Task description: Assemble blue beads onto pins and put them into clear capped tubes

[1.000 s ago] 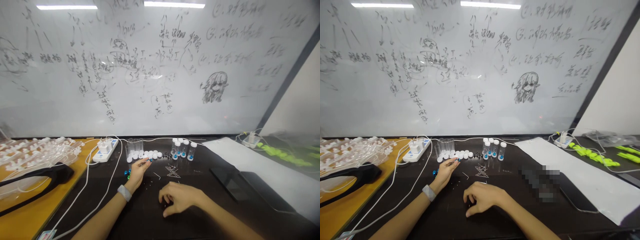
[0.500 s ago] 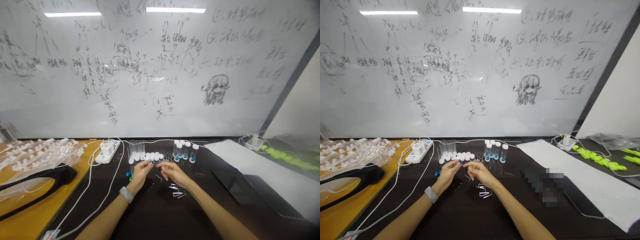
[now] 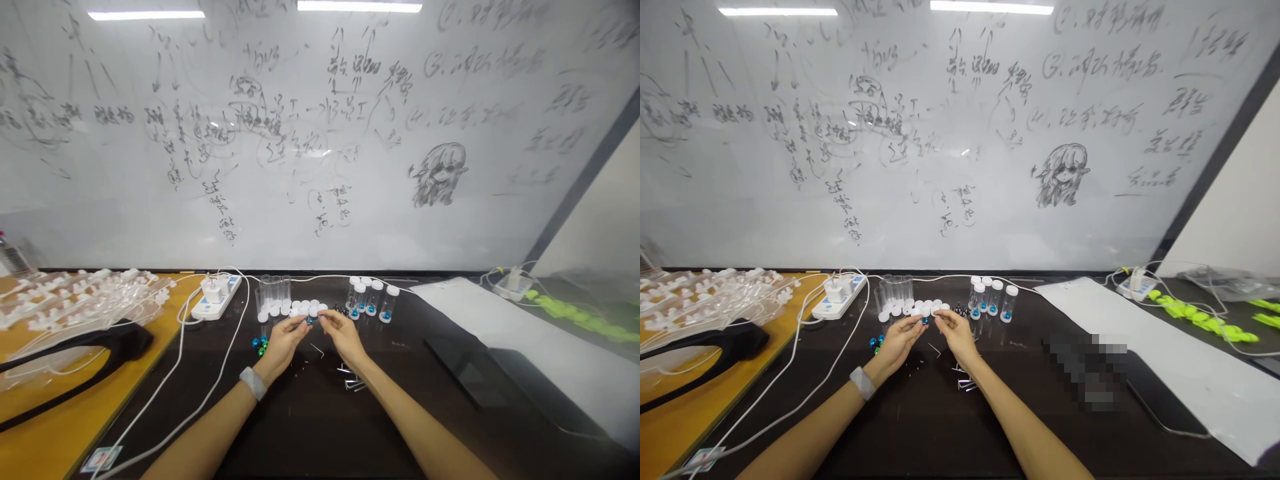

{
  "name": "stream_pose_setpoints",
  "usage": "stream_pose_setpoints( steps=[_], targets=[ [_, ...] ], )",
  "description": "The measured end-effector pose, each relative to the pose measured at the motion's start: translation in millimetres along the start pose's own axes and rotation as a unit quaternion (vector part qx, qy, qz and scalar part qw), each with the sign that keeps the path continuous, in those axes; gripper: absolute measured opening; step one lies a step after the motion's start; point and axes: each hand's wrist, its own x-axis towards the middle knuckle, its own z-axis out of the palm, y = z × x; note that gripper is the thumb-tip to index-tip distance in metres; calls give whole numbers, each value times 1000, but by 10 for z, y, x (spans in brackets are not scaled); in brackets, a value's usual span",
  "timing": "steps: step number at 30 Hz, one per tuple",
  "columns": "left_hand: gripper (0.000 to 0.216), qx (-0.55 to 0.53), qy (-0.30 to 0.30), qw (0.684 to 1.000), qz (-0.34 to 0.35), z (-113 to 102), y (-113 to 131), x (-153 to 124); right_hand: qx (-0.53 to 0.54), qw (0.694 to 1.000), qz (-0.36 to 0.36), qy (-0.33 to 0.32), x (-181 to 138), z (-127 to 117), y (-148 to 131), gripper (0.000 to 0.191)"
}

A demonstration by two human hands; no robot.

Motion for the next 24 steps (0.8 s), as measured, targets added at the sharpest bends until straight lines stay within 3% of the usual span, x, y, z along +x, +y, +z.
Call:
stream_pose_setpoints(
  steps=[7, 17, 24],
  targets=[
    [30, -9, -30, 999, -10, 36, -9, -37, 23, 999, 19, 17, -70, 86, 40, 35],
    [30, -59, -50, 995, -59, 30, -60, -44, -5, 997, -28, 69, -97, 123, 94, 28],
    [27, -104, -22, 992, -61, -12, -88, 3, -36, 996, -41, 68, -187, 200, 3, 34]
  ],
)
